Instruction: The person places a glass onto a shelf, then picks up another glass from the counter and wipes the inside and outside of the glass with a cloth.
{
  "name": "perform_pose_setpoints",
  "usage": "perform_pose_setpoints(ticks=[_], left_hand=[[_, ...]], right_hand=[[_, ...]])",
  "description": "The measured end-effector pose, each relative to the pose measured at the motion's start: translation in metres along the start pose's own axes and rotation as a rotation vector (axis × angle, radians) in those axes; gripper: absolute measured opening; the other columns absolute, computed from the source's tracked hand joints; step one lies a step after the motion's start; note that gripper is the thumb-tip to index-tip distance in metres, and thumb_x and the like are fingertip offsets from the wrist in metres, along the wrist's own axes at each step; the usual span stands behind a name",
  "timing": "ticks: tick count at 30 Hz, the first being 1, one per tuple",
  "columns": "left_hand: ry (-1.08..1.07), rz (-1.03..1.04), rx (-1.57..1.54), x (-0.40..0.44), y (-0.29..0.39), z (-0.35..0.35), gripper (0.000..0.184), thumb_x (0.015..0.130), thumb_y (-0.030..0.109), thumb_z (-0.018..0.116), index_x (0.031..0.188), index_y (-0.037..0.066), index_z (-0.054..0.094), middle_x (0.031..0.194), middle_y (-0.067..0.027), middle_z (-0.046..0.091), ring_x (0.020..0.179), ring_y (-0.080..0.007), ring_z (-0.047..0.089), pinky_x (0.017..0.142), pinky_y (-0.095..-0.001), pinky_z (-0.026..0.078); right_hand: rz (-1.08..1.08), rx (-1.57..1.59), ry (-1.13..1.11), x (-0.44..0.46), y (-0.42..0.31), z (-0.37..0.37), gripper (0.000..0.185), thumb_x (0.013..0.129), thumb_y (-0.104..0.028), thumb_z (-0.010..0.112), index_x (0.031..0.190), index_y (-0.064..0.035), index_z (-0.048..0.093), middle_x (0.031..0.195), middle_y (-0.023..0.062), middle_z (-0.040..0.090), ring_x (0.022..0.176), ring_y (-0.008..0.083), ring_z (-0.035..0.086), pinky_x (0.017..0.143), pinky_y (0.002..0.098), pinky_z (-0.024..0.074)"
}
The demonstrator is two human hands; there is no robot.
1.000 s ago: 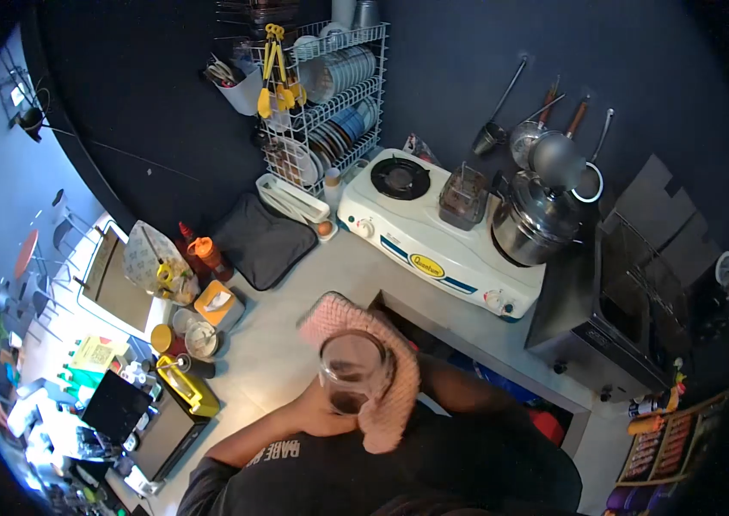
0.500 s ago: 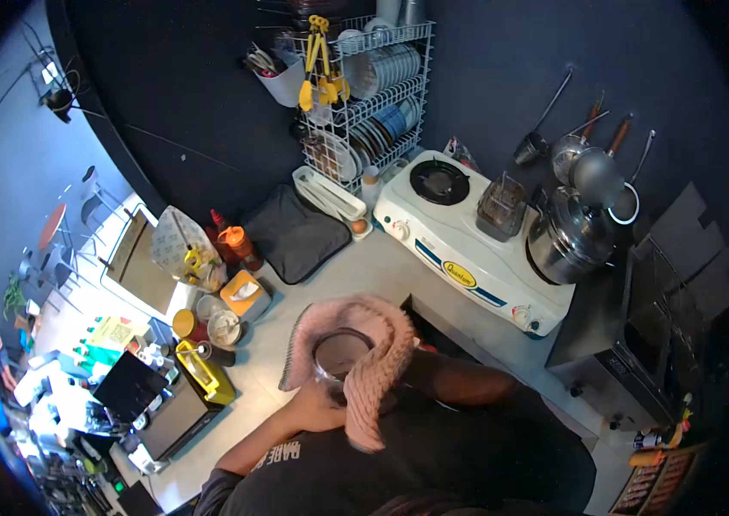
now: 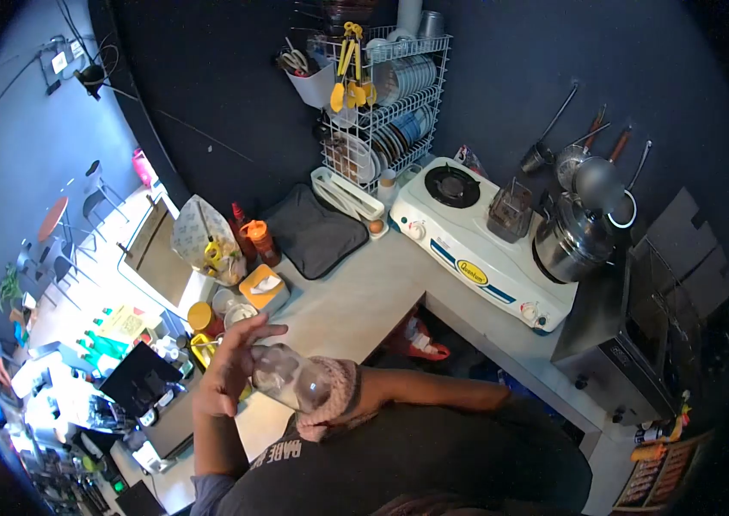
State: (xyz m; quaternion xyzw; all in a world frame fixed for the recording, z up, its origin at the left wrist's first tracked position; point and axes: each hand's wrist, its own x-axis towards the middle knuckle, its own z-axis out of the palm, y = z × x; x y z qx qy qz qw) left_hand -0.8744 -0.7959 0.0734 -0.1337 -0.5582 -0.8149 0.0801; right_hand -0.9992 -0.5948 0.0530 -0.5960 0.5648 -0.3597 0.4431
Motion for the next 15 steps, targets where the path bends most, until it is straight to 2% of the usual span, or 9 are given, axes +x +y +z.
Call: perform_pose_setpoints(ticks=[2,3,6,8,9,11,12,13,15], left_hand=[[-0.137,-0.123,0.301,-0.012,0.017,-0.018,0.103,0.064,0.038,0.092,0.145,0.003,0.039,0.132,-0.0152,0.053,0.119,-0.0265,0.057,0.101,-0.0403,0.045],[-0.064,-0.189,0.352,-0.017,0.018,-0.019,0.094,0.065,0.031,0.090,0.140,0.004,0.041,0.129,-0.0144,0.054,0.116,-0.0252,0.059,0.099,-0.0388,0.046],[0.078,-0.335,0.464,-0.032,0.021,-0.026,0.070,0.068,0.014,0.082,0.127,0.004,0.046,0.123,-0.0119,0.057,0.106,-0.0211,0.062,0.092,-0.0346,0.049],[0.074,-0.373,0.476,-0.039,0.019,-0.047,0.058,0.068,0.005,0.075,0.119,0.004,0.047,0.121,-0.0104,0.057,0.102,-0.0185,0.062,0.087,-0.0321,0.051],[-0.016,-0.244,0.637,-0.048,0.000,-0.073,0.050,0.071,0.003,0.062,0.118,0.006,0.046,0.113,-0.0093,0.061,0.090,-0.0150,0.062,0.074,-0.0285,0.053],[0.035,-0.476,0.407,-0.057,-0.001,-0.076,0.045,0.075,0.006,0.057,0.119,0.006,0.045,0.108,-0.0093,0.063,0.086,-0.0145,0.062,0.067,-0.0276,0.053],[0.061,-0.594,0.289,-0.063,-0.003,-0.077,0.042,0.077,0.008,0.054,0.119,0.006,0.045,0.105,-0.0094,0.064,0.083,-0.0142,0.063,0.064,-0.0272,0.053],[0.050,-0.584,0.291,-0.068,-0.012,-0.082,0.037,0.084,0.016,0.051,0.119,0.007,0.047,0.099,-0.0112,0.066,0.071,-0.0167,0.064,0.054,-0.0286,0.052],[0.104,-0.673,0.077,-0.070,-0.021,-0.084,0.035,0.087,0.020,0.054,0.119,0.006,0.048,0.097,-0.0127,0.067,0.064,-0.0184,0.064,0.050,-0.0294,0.052]], right_hand=[[-0.307,-0.452,0.049,0.015,0.019,0.009,0.037,0.084,-0.038,0.074,0.108,-0.0107,0.066,0.109,0.0213,0.062,0.107,0.0316,0.059,0.093,0.0449,0.0463],[-0.344,-0.542,-0.024,0.017,0.018,0.011,0.034,0.089,-0.041,0.065,0.115,-0.0184,0.070,0.122,0.0269,0.056,0.114,0.0416,0.053,0.100,0.0509,0.0416],[-0.430,-0.539,0.183,0.029,0.046,0.039,0.039,0.089,-0.037,0.065,0.124,-0.0211,0.068,0.131,0.0271,0.051,0.122,0.0446,0.048,0.106,0.0524,0.0366],[-0.270,0.006,0.158,0.030,0.053,0.054,0.041,0.090,-0.036,0.064,0.128,-0.0199,0.065,0.135,0.0259,0.050,0.127,0.0440,0.046,0.110,0.0507,0.0340],[-0.235,0.155,0.164,0.026,0.052,0.056,0.044,0.090,-0.035,0.064,0.131,-0.0182,0.062,0.137,0.0252,0.049,0.129,0.0428,0.045,0.111,0.0502,0.0329],[-0.219,0.337,0.205,0.014,0.047,0.057,0.050,0.091,-0.033,0.064,0.136,-0.0139,0.056,0.142,0.0237,0.047,0.135,0.0398,0.043,0.113,0.0497,0.0311],[-0.389,-0.052,0.235,0.013,0.056,0.052,0.056,0.091,-0.028,0.065,0.141,-0.0077,0.049,0.146,0.0213,0.045,0.137,0.0349,0.042,0.115,0.0479,0.0304],[-0.553,-0.430,0.337,0.013,0.062,0.047,0.063,0.090,-0.024,0.066,0.145,-0.0015,0.042,0.150,0.0190,0.043,0.140,0.0300,0.041,0.117,0.0461,0.0297],[-0.246,0.311,0.309,-0.002,0.045,0.061,0.063,0.089,-0.020,0.068,0.144,-0.0004,0.043,0.150,0.0174,0.043,0.138,0.0264,0.043,0.116,0.0424,0.0326]])
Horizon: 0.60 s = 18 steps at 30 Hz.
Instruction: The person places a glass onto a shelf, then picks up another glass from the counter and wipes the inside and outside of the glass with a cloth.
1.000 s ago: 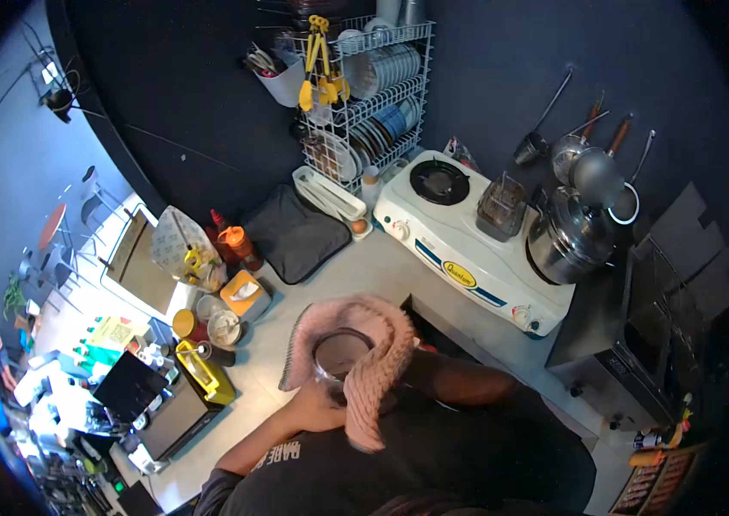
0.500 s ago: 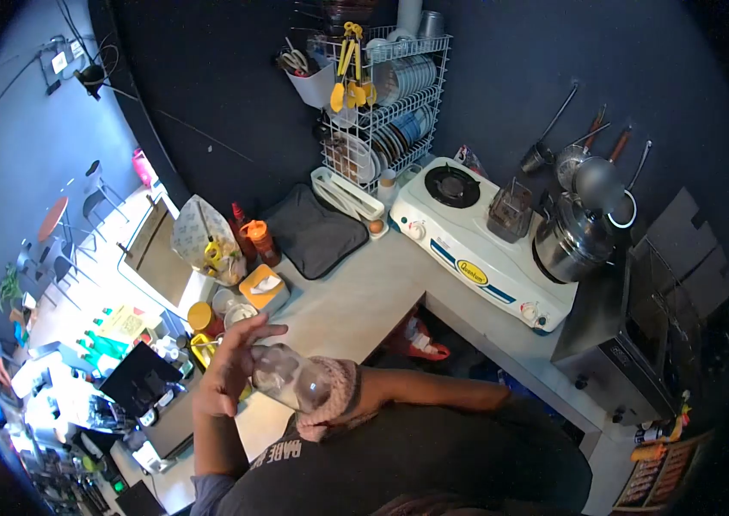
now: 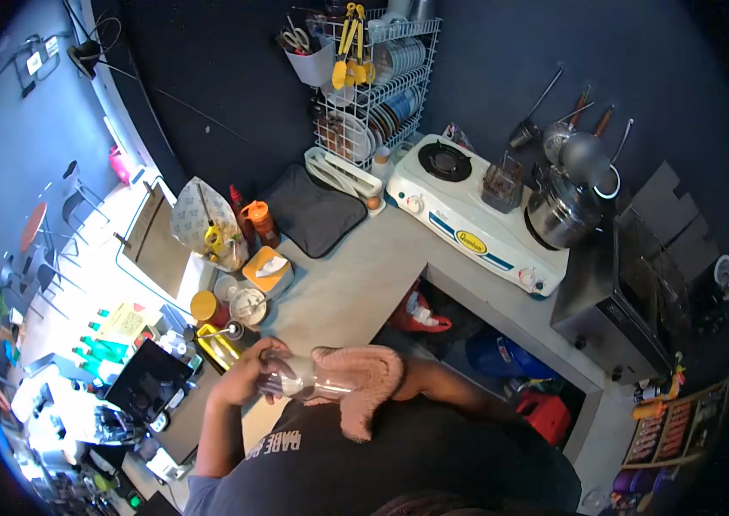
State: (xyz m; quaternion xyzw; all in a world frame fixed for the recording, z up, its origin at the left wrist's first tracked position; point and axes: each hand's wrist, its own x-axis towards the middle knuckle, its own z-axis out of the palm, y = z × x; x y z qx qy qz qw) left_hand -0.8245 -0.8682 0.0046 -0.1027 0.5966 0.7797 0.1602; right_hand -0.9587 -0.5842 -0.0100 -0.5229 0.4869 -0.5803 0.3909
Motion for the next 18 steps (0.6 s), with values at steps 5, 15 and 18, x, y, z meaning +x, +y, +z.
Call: perform_pose_setpoints(ticks=[5,15,18], left_hand=[[-0.002,-0.011,-0.248,0.016,-0.021,0.011,0.039,0.094,0.035,0.059,0.119,0.005,0.051,0.087,-0.0139,0.066,0.053,-0.0190,0.062,0.043,-0.0298,0.050],[0.260,0.476,0.376,-0.002,-0.011,0.046,0.058,0.071,0.032,0.087,0.110,0.000,0.059,0.094,-0.0136,0.061,0.067,-0.0172,0.058,0.060,-0.0271,0.044],[0.302,0.102,0.149,0.000,-0.011,0.045,0.051,0.076,0.029,0.083,0.107,-0.002,0.057,0.092,-0.0114,0.060,0.067,-0.0151,0.057,0.060,-0.0269,0.043]], right_hand=[[0.264,-0.091,0.079,-0.006,0.015,0.014,0.052,0.088,-0.025,0.071,0.133,-0.0044,0.054,0.132,0.0171,0.056,0.120,0.0225,0.057,0.100,0.0352,0.0472],[0.565,-0.748,0.174,0.024,-0.021,0.023,0.032,0.090,-0.036,0.063,0.083,-0.0054,0.066,0.071,0.0073,0.064,0.063,0.0204,0.064,0.055,0.0367,0.0495],[0.092,-1.269,0.279,0.019,-0.004,0.028,0.029,0.087,-0.037,0.063,0.080,-0.0089,0.066,0.072,0.0087,0.065,0.062,0.0217,0.063,0.055,0.0391,0.0475]])
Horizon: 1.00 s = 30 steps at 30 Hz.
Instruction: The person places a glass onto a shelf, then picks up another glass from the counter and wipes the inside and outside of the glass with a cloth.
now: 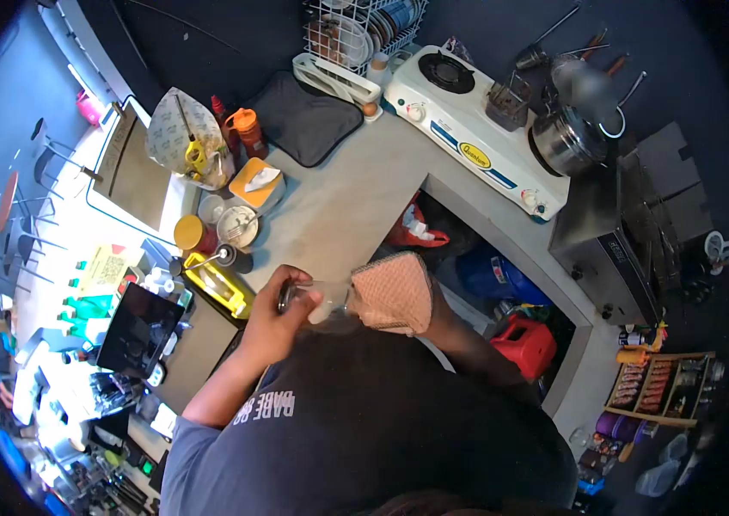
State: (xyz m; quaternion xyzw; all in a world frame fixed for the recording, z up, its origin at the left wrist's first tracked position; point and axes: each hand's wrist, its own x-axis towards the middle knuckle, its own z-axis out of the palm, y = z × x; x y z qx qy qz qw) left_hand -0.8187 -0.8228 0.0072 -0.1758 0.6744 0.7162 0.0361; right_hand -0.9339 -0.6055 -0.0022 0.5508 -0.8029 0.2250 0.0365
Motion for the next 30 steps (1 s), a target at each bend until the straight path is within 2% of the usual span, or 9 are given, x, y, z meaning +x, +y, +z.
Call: perform_pose_setpoints(ticks=[4,5,7,9,14,16,20,24,30], left_hand=[[-0.048,1.031,0.417,-0.016,0.004,-0.009,0.036,0.086,0.019,0.073,0.109,-0.001,0.055,0.092,-0.0067,0.059,0.072,-0.0139,0.059,0.066,-0.0296,0.049],[-0.009,0.786,0.298,-0.018,0.002,-0.008,0.039,0.085,0.021,0.074,0.110,-0.001,0.054,0.093,-0.0072,0.059,0.074,-0.0144,0.060,0.068,-0.0299,0.049],[0.071,0.302,0.061,-0.022,-0.003,-0.005,0.045,0.084,0.024,0.076,0.112,-0.002,0.053,0.096,-0.0083,0.059,0.079,-0.0155,0.061,0.071,-0.0305,0.050],[0.015,0.356,0.101,-0.027,-0.008,-0.009,0.048,0.084,0.027,0.077,0.112,-0.002,0.052,0.098,-0.0094,0.059,0.084,-0.0155,0.060,0.074,-0.0297,0.048],[0.017,0.704,0.226,-0.042,-0.012,-0.002,0.057,0.078,0.034,0.083,0.110,-0.004,0.053,0.096,-0.0115,0.059,0.081,-0.0151,0.055,0.073,-0.0291,0.045],[0.077,0.713,0.278,-0.040,-0.012,0.002,0.054,0.078,0.030,0.083,0.109,-0.004,0.054,0.095,-0.0118,0.060,0.079,-0.0153,0.055,0.071,-0.0276,0.045],[0.022,0.061,-0.112,-0.043,0.002,0.012,0.055,0.076,0.030,0.084,0.109,-0.003,0.055,0.090,-0.0125,0.061,0.079,-0.0198,0.059,0.070,-0.0306,0.046],[-0.100,1.004,0.361,-0.045,0.002,0.010,0.056,0.072,0.026,0.088,0.112,0.004,0.057,0.093,-0.0112,0.062,0.083,-0.0179,0.062,0.071,-0.0302,0.048],[-0.694,0.223,0.410,-0.022,0.026,-0.014,0.068,0.067,0.019,0.090,0.122,0.004,0.054,0.107,-0.0088,0.065,0.098,-0.0164,0.063,0.084,-0.0309,0.050]], right_hand=[[0.285,0.661,-0.184,-0.019,0.000,0.036,0.020,0.079,-0.032,0.069,0.086,-0.0133,0.069,0.077,0.0108,0.064,0.071,0.0280,0.065,0.063,0.0411,0.0512],[0.472,0.968,-0.188,-0.016,-0.009,0.029,0.020,0.076,-0.031,0.071,0.088,-0.0153,0.070,0.079,0.0101,0.065,0.073,0.0281,0.066,0.065,0.0408,0.0519],[0.261,0.272,-0.238,0.014,-0.022,-0.021,0.023,0.080,-0.032,0.071,0.092,-0.0130,0.067,0.089,0.0070,0.068,0.082,0.0240,0.068,0.073,0.0398,0.0547],[0.087,0.444,0.235,-0.022,-0.006,0.033,0.030,0.081,-0.032,0.066,0.108,-0.0190,0.068,0.096,0.0087,0.067,0.089,0.0315,0.065,0.077,0.0441,0.0518],[0.207,0.552,0.080,-0.087,0.037,0.106,0.046,0.090,-0.040,0.061,0.128,-0.0145,0.060,0.124,0.0101,0.063,0.113,0.0291,0.061,0.101,0.0410,0.0470],[0.131,0.318,0.018,-0.040,-0.005,0.030,0.038,0.087,-0.041,0.063,0.111,-0.0118,0.064,0.104,0.0116,0.065,0.096,0.0316,0.064,0.084,0.0418,0.0511],[0.136,0.187,-0.162,-0.013,-0.044,-0.040,0.032,0.086,-0.038,0.068,0.103,-0.0121,0.067,0.090,0.0066,0.068,0.083,0.0284,0.067,0.070,0.0393,0.0521],[0.286,0.394,-0.511,0.003,-0.047,-0.058,0.018,0.083,-0.027,0.070,0.085,-0.0094,0.066,0.075,0.0062,0.066,0.072,0.0238,0.067,0.064,0.0356,0.0533],[0.137,0.723,-0.034,-0.035,-0.042,-0.033,0.024,0.081,-0.029,0.073,0.093,-0.0088,0.068,0.086,0.0087,0.069,0.078,0.0280,0.067,0.068,0.0369,0.0526]])
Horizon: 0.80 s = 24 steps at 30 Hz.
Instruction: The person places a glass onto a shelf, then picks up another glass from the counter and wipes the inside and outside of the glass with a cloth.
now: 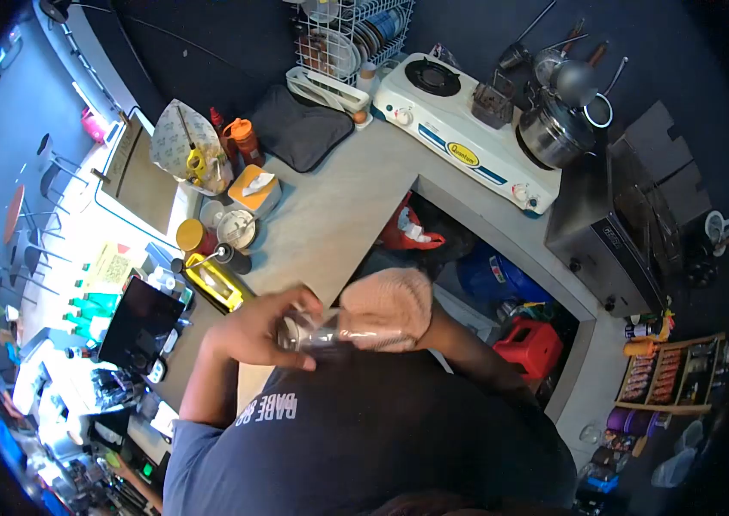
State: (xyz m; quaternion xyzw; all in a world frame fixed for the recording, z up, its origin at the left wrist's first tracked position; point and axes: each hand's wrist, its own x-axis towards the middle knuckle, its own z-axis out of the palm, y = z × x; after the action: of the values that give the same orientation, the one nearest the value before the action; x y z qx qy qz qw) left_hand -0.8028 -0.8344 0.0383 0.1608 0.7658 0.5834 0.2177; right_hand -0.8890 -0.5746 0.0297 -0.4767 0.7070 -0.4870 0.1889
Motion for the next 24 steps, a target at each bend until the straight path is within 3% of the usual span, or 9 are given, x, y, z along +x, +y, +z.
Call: perform_pose_setpoints(ticks=[2,6,9,11,13,16,20,23,24], left_hand=[[-0.235,-0.161,-0.052,0.009,0.006,0.000,0.066,0.064,0.014,0.088,0.121,0.003,0.058,0.107,-0.0070,0.067,0.103,-0.0162,0.062,0.091,-0.0320,0.049],[-0.114,0.004,-0.267,0.015,-0.028,0.007,0.062,0.064,0.010,0.085,0.119,0.000,0.059,0.105,-0.0064,0.067,0.102,-0.0164,0.062,0.093,-0.0325,0.048],[-0.003,0.005,-0.293,0.012,-0.027,0.010,0.062,0.066,0.007,0.087,0.121,0.001,0.059,0.111,-0.0070,0.067,0.107,-0.0156,0.061,0.099,-0.0309,0.046],[0.054,0.033,-0.278,0.017,-0.034,0.010,0.060,0.066,0.008,0.088,0.119,0.001,0.060,0.109,-0.0057,0.068,0.104,-0.0155,0.062,0.097,-0.0309,0.047],[0.129,0.019,-0.313,0.021,-0.029,0.013,0.059,0.066,0.011,0.088,0.117,0.000,0.061,0.107,-0.0059,0.068,0.100,-0.0150,0.063,0.094,-0.0309,0.049],[0.180,-0.092,-0.029,0.033,0.000,0.010,0.061,0.064,0.021,0.089,0.115,-0.001,0.063,0.104,-0.0108,0.070,0.096,-0.0195,0.067,0.088,-0.0320,0.052],[0.677,0.104,0.526,0.055,0.013,0.020,0.071,0.060,0.034,0.087,0.117,-0.001,0.064,0.104,-0.0188,0.069,0.093,-0.0352,0.068,0.082,-0.0374,0.055],[0.950,0.143,0.802,0.079,0.004,0.029,0.069,0.062,0.035,0.086,0.117,-0.001,0.064,0.103,-0.0198,0.069,0.090,-0.0371,0.067,0.081,-0.0390,0.055],[0.973,0.127,0.739,0.087,0.005,0.031,0.066,0.065,0.033,0.087,0.117,-0.002,0.064,0.101,-0.0161,0.070,0.089,-0.0291,0.069,0.080,-0.0376,0.055]], right_hand=[[0.001,-0.025,0.040,-0.008,0.008,0.001,0.026,0.082,-0.027,0.073,0.102,-0.0104,0.069,0.093,0.0089,0.069,0.084,0.0286,0.067,0.074,0.0367,0.0530],[0.116,-0.067,-0.020,-0.006,0.022,-0.030,0.033,0.085,-0.023,0.071,0.114,-0.0084,0.067,0.102,0.0119,0.069,0.089,0.0253,0.068,0.081,0.0351,0.0541],[0.371,0.481,-0.022,-0.009,0.030,-0.034,0.032,0.090,-0.019,0.068,0.116,-0.0015,0.065,0.108,0.0139,0.069,0.089,0.0185,0.070,0.080,0.0316,0.0568],[0.266,0.399,-0.047,-0.011,0.034,-0.038,0.036,0.087,-0.022,0.070,0.116,-0.0021,0.064,0.111,0.0146,0.068,0.093,0.0214,0.068,0.086,0.0359,0.0528],[-0.137,-0.121,-0.085,-0.013,0.035,-0.046,0.045,0.078,-0.029,0.074,0.117,-0.0077,0.064,0.114,0.0145,0.066,0.100,0.0318,0.064,0.099,0.0469,0.0431],[-0.387,-0.251,-0.196,0.007,0.038,-0.062,0.050,0.074,-0.034,0.076,0.118,-0.0114,0.064,0.121,0.0132,0.065,0.107,0.0345,0.062,0.108,0.0552,0.0355],[-0.392,-0.478,-0.197,0.034,0.053,-0.080,0.039,0.076,-0.026,0.073,0.112,-0.0124,0.068,0.121,0.0079,0.066,0.104,0.0310,0.064,0.102,0.0530,0.0409],[-0.312,-0.287,-0.312,0.072,0.074,-0.105,0.033,0.077,-0.024,0.074,0.108,-0.0137,0.071,0.118,0.0088,0.066,0.105,0.0304,0.063,0.097,0.0448,0.0439],[-0.316,-0.283,-0.350,0.081,0.078,-0.117,0.035,0.077,-0.026,0.074,0.109,-0.0130,0.070,0.117,0.0111,0.066,0.107,0.0308,0.061,0.098,0.0439,0.0426]])
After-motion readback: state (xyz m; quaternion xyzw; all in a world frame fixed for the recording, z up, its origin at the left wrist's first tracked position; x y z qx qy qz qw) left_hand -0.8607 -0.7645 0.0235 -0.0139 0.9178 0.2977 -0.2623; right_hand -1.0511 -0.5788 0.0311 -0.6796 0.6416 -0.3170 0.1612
